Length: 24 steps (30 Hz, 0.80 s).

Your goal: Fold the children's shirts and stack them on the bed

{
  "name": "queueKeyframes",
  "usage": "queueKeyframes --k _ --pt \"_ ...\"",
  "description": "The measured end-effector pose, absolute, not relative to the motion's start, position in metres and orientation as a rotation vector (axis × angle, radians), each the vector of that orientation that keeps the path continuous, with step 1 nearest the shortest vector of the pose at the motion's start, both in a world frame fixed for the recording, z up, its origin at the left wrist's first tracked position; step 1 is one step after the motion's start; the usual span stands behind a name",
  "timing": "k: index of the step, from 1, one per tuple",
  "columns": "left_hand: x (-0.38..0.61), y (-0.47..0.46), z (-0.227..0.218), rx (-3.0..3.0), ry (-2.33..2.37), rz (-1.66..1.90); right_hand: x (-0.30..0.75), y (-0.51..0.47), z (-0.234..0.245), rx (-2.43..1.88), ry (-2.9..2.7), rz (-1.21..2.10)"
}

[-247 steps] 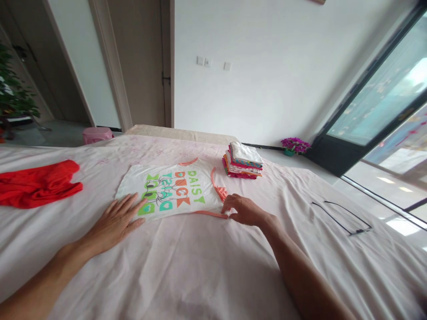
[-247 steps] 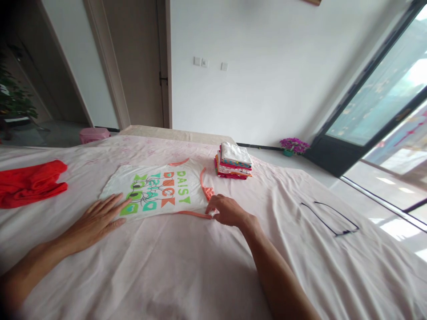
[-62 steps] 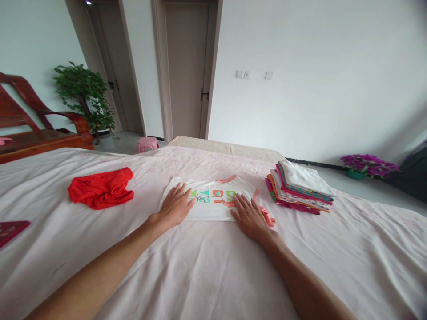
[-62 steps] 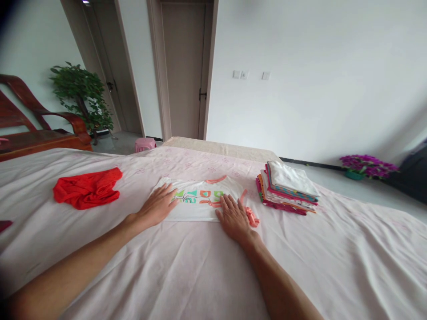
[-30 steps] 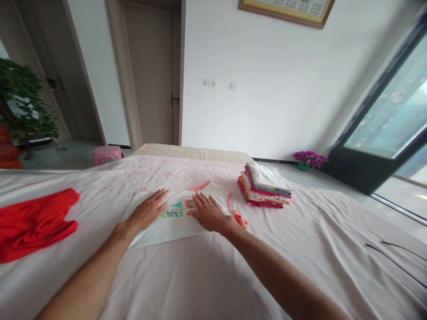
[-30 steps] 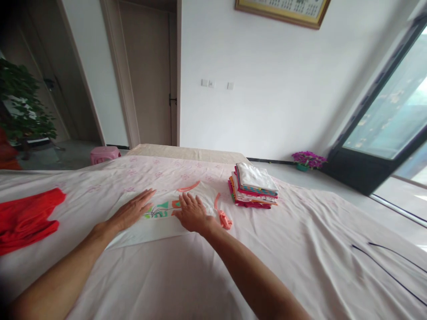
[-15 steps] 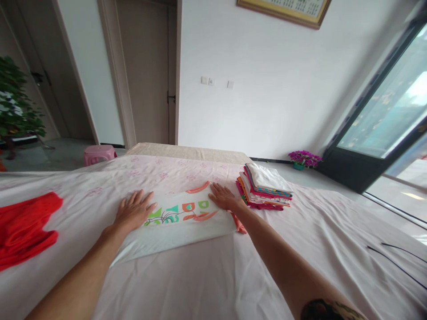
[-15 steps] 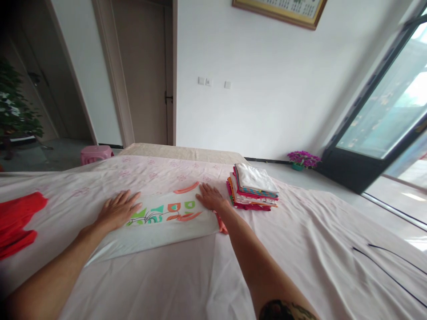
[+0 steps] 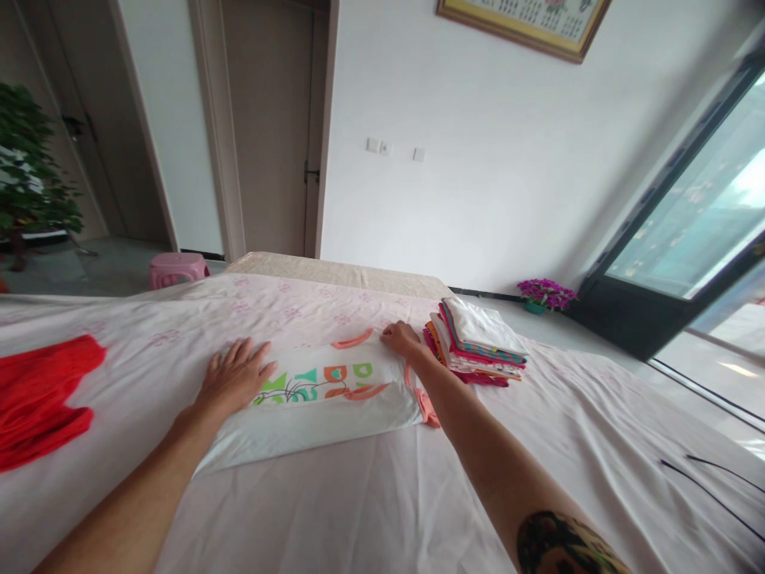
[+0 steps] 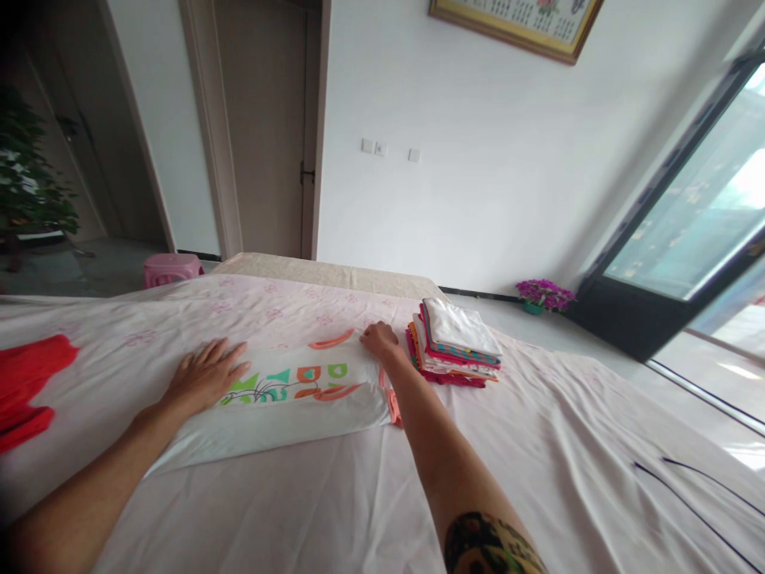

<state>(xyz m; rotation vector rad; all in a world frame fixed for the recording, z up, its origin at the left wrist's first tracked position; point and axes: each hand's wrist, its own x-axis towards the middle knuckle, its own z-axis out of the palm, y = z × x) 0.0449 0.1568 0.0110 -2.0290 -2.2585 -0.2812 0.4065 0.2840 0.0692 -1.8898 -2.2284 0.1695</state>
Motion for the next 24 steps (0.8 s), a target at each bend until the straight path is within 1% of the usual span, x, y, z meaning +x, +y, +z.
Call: queueKeyframes --k 5,10,14,16,20,24 --pt "0.044 0.158 0.011 -2.025 -2.252 -0.281 0.397 0.282 0.069 -1.891 -2.235 0.136" --pt "0.044 0.158 0.011 -2.019 -2.256 -0.281 0.398 0.267 0.075 -1.718 -2.318 0.032" --pt "0.044 0.158 0.011 -2.015 -2.239 -0.277 0.400 0.254 0.071 -1.551 -2.427 0.029" --pt "0.044 0.158 0.011 -2.015 -2.231 -0.273 0.401 0.252 0.066 -1.599 -2.370 0.065" --pt "0.043 0.158 0.011 -2.014 -2.226 -0.277 0.398 0.259 0.060 -1.840 -2.145 0.235" --pt "0.044 0.157 0.012 -2.019 -2.206 -0.255 0.391 0.267 0.060 -1.845 -2.127 0.296"
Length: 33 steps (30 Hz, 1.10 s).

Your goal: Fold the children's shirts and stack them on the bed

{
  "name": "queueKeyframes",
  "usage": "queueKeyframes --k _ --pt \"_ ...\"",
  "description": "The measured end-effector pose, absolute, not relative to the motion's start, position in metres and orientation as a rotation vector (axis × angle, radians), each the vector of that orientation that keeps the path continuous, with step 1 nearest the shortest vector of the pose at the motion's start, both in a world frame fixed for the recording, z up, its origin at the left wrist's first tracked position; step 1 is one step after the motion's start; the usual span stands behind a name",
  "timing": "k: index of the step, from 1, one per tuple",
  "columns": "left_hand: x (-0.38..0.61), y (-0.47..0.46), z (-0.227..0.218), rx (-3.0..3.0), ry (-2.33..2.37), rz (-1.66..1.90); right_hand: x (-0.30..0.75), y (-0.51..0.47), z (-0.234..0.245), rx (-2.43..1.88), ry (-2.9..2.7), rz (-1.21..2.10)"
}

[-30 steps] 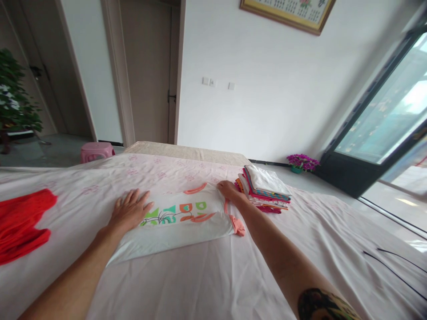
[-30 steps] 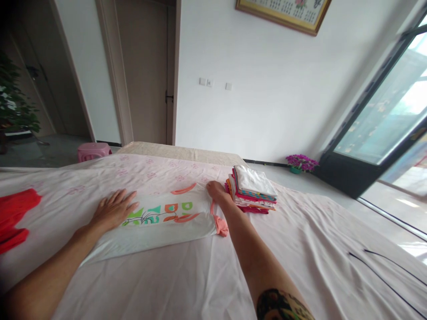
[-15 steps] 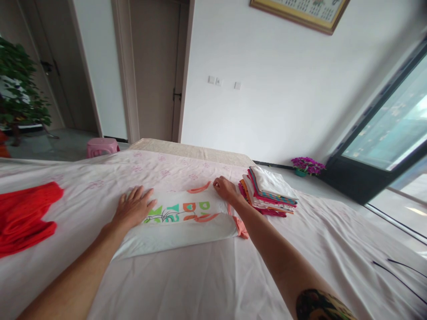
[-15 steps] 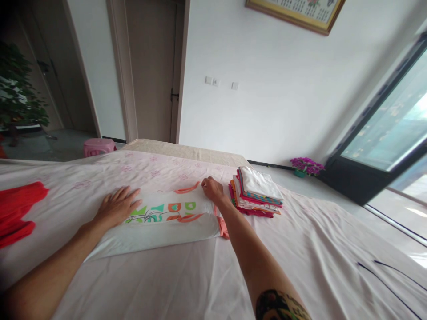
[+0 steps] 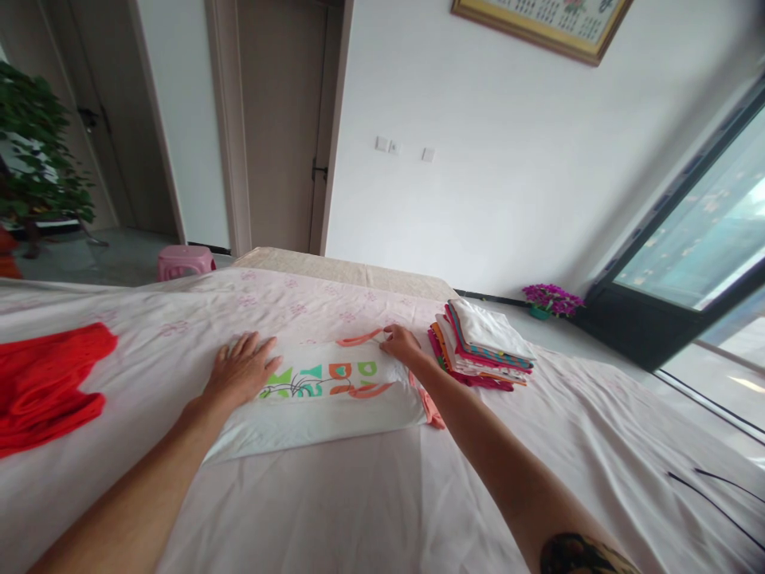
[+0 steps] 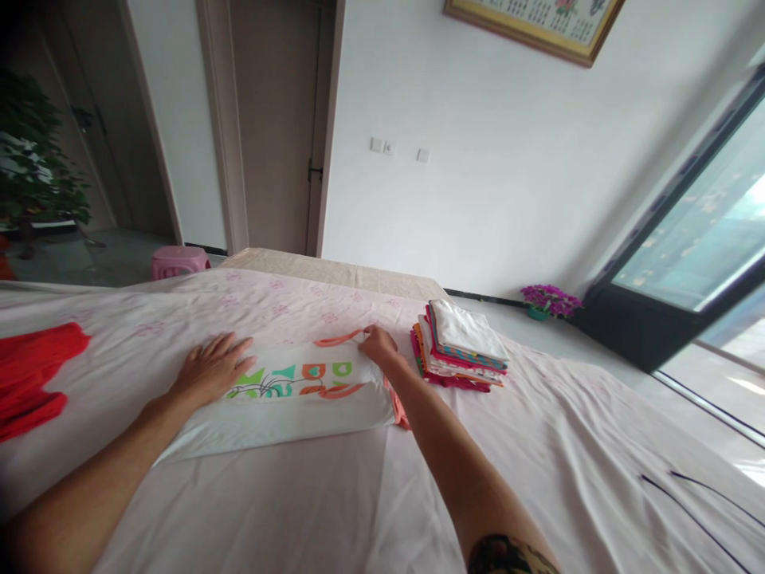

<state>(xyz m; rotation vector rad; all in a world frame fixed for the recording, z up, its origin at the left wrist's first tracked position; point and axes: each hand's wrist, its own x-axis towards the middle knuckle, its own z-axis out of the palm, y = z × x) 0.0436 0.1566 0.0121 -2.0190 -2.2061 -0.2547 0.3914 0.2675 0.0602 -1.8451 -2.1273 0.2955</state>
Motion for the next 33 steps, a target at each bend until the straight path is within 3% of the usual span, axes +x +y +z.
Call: queueKeyframes --k 10,16,22,27,33 --pt "0.046 0.155 0.016 -2.004 -2.205 -0.272 0.401 0.254 0.065 -1.306 -2.381 0.217" --pt "0.044 0.156 0.013 -2.012 -2.201 -0.320 0.401 0.254 0.070 -1.489 -2.162 0.114" --pt "0.045 0.155 0.013 -2.009 -2.205 -0.291 0.398 0.253 0.060 -1.518 -2.214 0.550" --pt "0.040 0.157 0.013 -2.029 -2.163 -0.342 0.407 0.272 0.068 -1.638 -2.041 0.470" --pt "0.029 0.162 0.024 -1.925 -2.271 -0.510 0.405 0.285 0.073 -1.592 -2.203 0.413"
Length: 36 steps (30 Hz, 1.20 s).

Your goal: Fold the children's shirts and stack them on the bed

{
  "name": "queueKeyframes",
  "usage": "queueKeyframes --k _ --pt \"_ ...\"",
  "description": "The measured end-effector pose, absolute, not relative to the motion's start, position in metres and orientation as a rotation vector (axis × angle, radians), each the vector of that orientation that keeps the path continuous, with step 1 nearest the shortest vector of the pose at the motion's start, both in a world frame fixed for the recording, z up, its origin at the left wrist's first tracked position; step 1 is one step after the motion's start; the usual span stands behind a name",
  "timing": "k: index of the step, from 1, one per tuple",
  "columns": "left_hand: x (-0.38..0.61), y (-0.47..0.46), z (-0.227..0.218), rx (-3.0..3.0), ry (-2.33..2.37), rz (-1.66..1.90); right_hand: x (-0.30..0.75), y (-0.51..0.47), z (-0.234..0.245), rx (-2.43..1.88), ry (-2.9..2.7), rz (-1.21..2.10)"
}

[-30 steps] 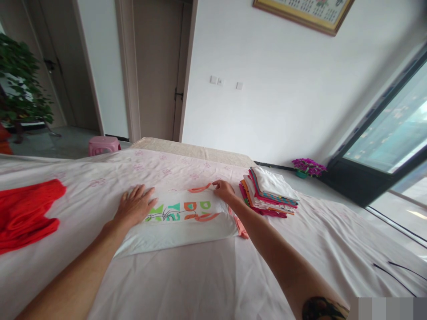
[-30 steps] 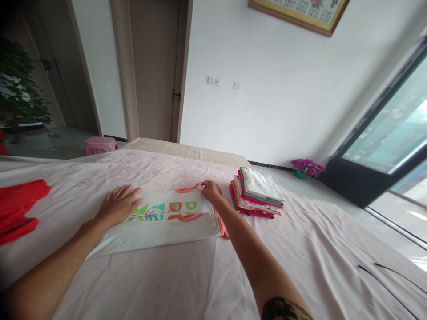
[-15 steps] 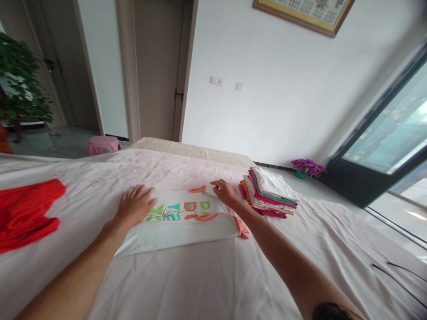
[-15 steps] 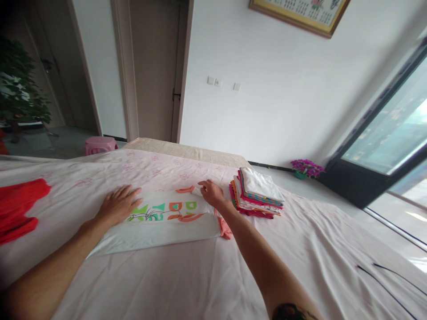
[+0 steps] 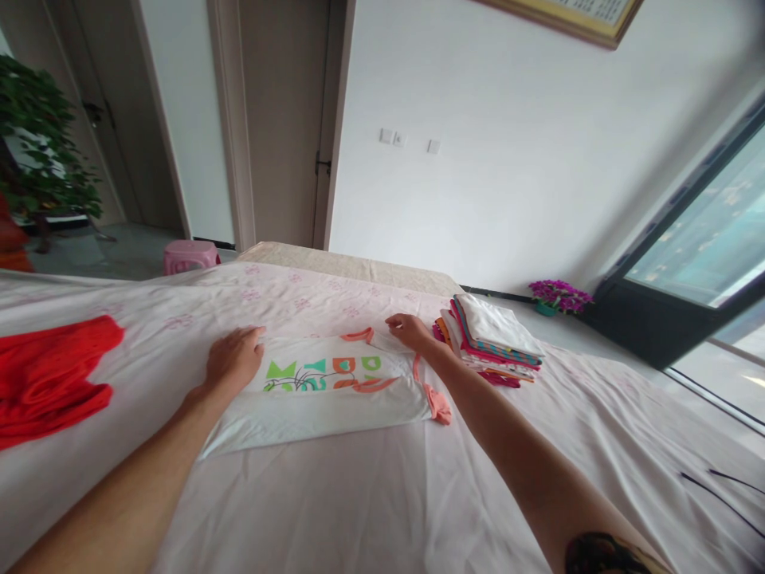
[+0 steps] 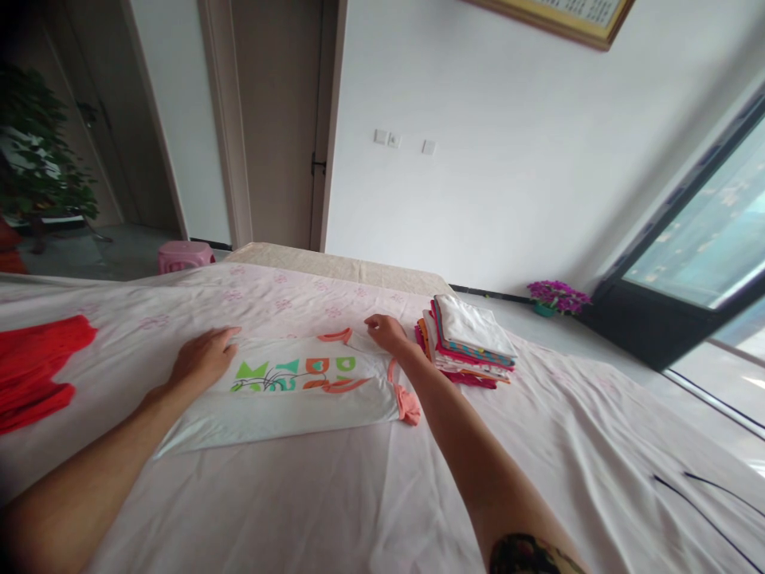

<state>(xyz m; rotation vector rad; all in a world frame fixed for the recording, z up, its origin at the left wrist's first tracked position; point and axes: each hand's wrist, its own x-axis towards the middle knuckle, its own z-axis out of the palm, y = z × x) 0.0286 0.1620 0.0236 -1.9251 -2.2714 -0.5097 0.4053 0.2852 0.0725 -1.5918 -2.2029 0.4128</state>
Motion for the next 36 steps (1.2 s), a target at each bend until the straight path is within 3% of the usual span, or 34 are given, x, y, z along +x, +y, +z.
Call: queueKeyframes --k 11,20,36 --pt "-0.006 0.176 0.053 -1.997 -2.512 -0.344 0.386 0.281 0.073 -1.579 -2.461 0.315" --pt "-0.012 0.124 0.074 -2.131 -2.191 -0.577 0.414 0.234 0.078 -1.218 -2.431 0.167" --pt "0.003 0.053 0.059 -2.171 -2.341 -0.555 0.431 0.179 0.073 -1.244 -2.434 0.216"
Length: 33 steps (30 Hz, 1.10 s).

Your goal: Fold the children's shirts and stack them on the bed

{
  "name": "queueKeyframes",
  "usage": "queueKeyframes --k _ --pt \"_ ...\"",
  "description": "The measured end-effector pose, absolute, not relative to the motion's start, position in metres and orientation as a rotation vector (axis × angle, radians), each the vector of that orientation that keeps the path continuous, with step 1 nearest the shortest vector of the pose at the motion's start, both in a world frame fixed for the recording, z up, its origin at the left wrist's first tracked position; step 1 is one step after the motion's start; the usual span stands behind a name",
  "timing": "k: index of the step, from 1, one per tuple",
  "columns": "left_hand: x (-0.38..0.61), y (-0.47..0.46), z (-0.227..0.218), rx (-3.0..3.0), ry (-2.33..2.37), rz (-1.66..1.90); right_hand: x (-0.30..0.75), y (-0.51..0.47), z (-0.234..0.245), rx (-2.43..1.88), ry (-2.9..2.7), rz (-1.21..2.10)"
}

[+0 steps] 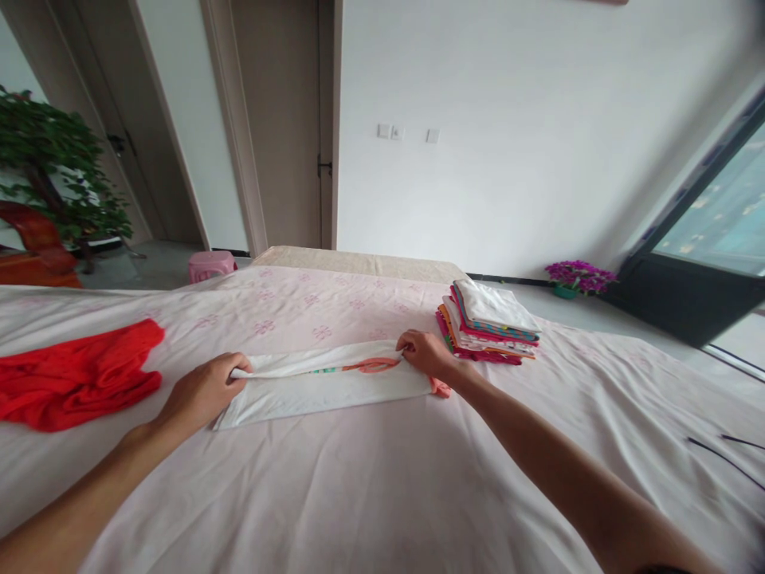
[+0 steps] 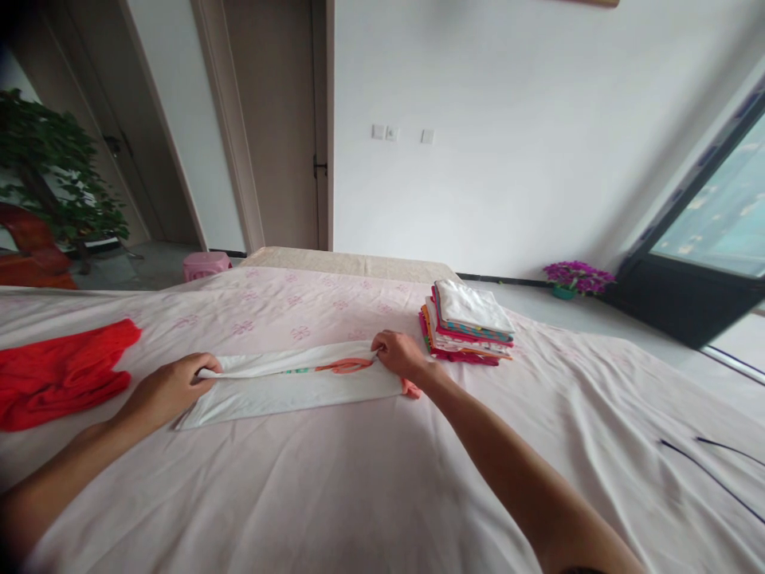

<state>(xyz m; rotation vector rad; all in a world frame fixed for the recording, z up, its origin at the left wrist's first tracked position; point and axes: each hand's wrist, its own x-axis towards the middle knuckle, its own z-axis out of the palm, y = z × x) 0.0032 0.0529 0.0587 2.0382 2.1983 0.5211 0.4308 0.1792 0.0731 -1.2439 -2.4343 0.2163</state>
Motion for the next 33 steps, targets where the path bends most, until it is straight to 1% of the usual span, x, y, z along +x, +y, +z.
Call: queueKeyframes --k 5,7,9,12,15,18,22,26,30,33 --pt "0.016 0.045 0.072 2.244 2.283 0.190 0.426 0.160 0.090 -1.382 -2.622 0.074" --pt "0.029 0.044 0.082 2.256 2.352 0.116 0.422 0.153 0.095 -1.449 -2.669 0.010" --pt "0.044 0.047 0.087 2.268 2.376 0.220 0.421 0.150 0.096 -1.483 -2.669 -0.044" --pt "0.058 0.055 0.082 2.294 2.205 0.430 0.426 0.153 0.086 -1.381 -2.679 -0.146" --pt "0.058 0.061 0.067 2.184 2.325 0.416 0.438 0.161 0.072 -1.321 -2.657 -0.129" --pt "0.052 0.061 0.054 2.041 2.500 0.446 0.449 0.166 0.063 -1.351 -2.589 -0.099" --pt "0.047 0.060 0.048 1.938 2.588 0.488 0.450 0.171 0.051 -1.377 -2.444 -0.252" --pt "0.046 0.060 0.043 1.937 2.585 0.518 0.446 0.179 0.029 -1.217 -2.589 -0.285" --pt "0.041 0.058 0.040 1.911 2.598 0.539 0.455 0.182 0.011 -1.197 -2.709 -0.342" --pt "0.035 0.053 0.039 1.899 2.589 0.549 0.469 0.176 0.006 -1.183 -2.724 -0.358"
